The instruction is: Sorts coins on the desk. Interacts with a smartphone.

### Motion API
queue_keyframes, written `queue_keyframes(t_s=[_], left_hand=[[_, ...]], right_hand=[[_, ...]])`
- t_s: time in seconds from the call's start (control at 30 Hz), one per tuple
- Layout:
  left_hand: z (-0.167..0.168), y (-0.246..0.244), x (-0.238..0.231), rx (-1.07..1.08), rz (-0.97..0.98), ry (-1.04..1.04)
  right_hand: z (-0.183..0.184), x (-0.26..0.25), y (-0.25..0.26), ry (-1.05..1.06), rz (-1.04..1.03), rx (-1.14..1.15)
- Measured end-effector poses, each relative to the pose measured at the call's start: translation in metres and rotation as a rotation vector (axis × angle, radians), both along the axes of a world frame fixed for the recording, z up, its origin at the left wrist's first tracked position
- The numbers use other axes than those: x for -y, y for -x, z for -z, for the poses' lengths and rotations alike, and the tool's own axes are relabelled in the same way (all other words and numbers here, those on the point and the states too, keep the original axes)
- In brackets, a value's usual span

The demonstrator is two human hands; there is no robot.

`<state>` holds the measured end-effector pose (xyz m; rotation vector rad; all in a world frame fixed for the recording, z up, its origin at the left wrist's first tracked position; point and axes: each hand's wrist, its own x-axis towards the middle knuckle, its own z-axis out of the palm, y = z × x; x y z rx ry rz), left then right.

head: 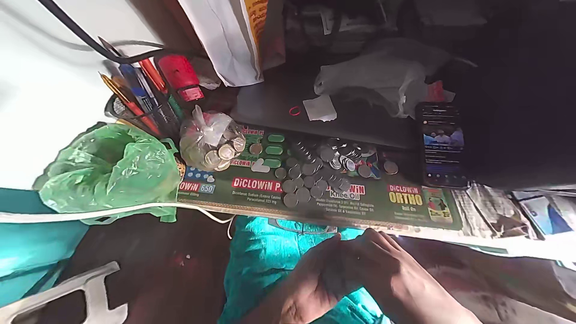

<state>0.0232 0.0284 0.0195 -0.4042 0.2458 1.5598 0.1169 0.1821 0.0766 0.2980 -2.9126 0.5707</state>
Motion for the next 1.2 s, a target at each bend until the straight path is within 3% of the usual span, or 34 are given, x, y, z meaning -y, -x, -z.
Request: queue_keyframes(t_s=[0.1,0.27,0.43,0.73,0.97,1.07,1.2], left_hand=[[0.002,-0.001,0.003,0.001,-0.013,-0.020],[0.005,0.000,0.006,-0.044,-0.028,-0.128],[0.008,0.000,0.009,-0.061,-0.017,-0.181],[0.011,0.000,0.008,-0.047,-0.004,-0.141],[0.014,-0.003,0.002,-0.128,0.010,-0.173],[0.012,-0.004,0.002,-0.153,0.025,-0.127],[0.012,-0.006,0.000,-0.144,0.023,-0.082]], right_hand=[[-0.008,-0.005,0.006,0.084,0.019,0.002],[-0.008,-0.021,0.046,0.026,0.482,-0.237],[0.006,-0.025,0.066,-0.029,0.525,-0.198],[0.001,-0.045,0.014,0.049,0.703,-0.201],[-0.007,-0.065,-0.020,-0.084,0.963,-0.248],[-0.009,-0.066,-0.016,-0.120,0.975,-0.230],[-0.009,-0.051,0.020,-0.091,0.776,-0.281]])
